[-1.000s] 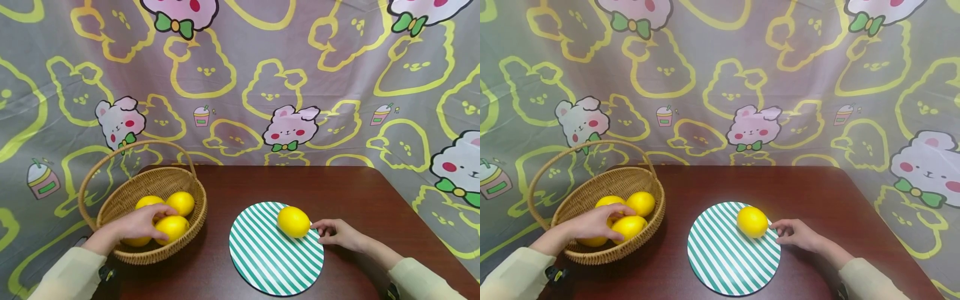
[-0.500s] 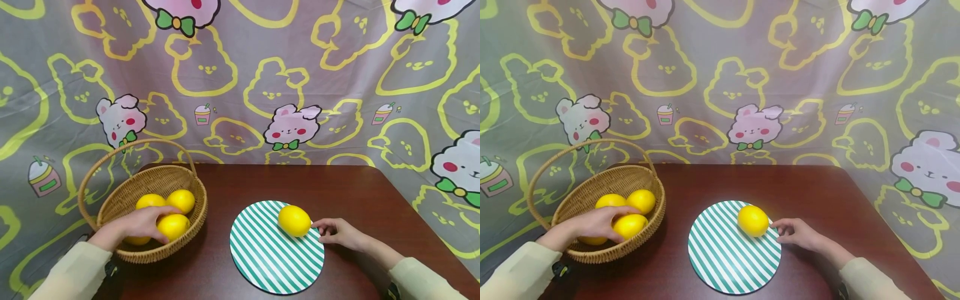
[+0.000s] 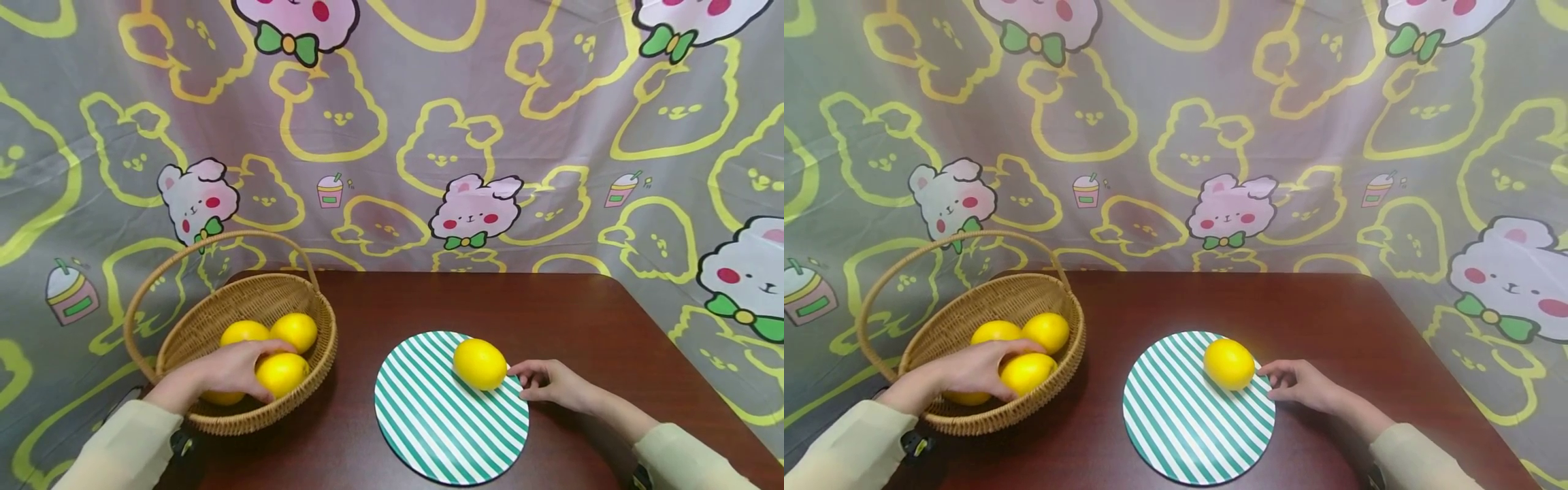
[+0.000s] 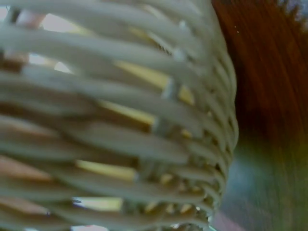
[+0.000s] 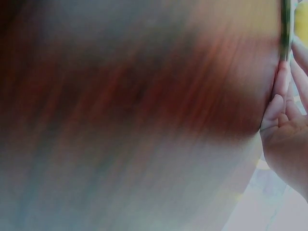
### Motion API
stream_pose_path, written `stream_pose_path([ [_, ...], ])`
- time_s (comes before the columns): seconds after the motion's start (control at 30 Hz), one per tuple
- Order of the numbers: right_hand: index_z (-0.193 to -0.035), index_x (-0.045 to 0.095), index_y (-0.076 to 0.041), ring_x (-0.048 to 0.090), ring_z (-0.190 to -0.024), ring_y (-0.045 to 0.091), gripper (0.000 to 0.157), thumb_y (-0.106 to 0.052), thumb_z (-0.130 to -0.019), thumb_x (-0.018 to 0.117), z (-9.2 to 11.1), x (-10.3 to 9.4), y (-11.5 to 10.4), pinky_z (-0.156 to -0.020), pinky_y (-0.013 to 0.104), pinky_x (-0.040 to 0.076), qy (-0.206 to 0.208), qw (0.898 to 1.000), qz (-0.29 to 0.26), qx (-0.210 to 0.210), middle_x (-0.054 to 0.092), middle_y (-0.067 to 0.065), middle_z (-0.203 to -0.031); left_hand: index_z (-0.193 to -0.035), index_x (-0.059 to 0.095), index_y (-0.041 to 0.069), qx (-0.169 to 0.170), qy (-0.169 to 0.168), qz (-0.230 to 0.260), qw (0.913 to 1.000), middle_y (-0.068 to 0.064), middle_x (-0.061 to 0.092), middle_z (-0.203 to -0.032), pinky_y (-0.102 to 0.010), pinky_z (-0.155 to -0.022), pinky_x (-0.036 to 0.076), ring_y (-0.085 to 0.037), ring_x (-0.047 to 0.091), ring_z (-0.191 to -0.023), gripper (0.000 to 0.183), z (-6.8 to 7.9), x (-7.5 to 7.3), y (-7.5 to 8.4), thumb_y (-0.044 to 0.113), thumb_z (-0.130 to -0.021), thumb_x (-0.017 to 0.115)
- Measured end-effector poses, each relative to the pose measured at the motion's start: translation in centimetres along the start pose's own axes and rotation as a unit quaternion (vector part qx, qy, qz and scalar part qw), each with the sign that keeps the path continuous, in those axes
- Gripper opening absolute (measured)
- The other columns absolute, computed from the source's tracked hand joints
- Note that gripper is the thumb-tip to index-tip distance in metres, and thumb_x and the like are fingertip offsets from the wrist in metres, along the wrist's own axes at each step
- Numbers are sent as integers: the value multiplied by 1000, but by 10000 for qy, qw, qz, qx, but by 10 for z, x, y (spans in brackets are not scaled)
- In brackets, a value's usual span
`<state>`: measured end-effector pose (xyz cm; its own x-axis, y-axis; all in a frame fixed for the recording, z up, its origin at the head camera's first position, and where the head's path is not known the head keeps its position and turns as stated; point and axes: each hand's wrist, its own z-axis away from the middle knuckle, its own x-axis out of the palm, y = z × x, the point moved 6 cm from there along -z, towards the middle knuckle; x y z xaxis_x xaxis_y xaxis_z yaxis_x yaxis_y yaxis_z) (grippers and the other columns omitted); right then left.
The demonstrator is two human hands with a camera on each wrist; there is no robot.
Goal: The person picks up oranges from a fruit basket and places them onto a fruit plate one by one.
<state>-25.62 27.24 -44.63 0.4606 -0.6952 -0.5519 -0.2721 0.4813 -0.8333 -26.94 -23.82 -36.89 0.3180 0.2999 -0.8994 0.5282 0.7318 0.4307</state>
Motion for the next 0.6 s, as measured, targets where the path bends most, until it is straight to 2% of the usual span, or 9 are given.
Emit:
stream_pose_path([
  [0.27,-120,62,2,55,-74,15,39,-14,-87,73,-1,0,3,-66,22,47,40,9999,9,111,57,6,-91,-129,58,18,190,156,192,9995,3,62,-107,-37,-73,43,-16,54,-87,72,4,-3,3,37,-65,86],
  [0.43,-122,62,1,55,-75,16,42,-17,-86,74,-1,0,5,-66,21,47,44,9996,79,262,57,8,-92,-128,57,19,153,278,340,9989,0,61,-109,-40,-74,43,-19,54,-90,71,6,-6,2,38,-66,86],
  [0.6,-122,62,1,55,-75,16,42,-17,-86,74,0,0,4,-67,21,47,46,9997,73,229,57,8,-92,-128,56,23,51,490,408,9980,0,61,-111,-40,-75,43,-20,54,-91,70,8,-9,1,39,-66,86],
])
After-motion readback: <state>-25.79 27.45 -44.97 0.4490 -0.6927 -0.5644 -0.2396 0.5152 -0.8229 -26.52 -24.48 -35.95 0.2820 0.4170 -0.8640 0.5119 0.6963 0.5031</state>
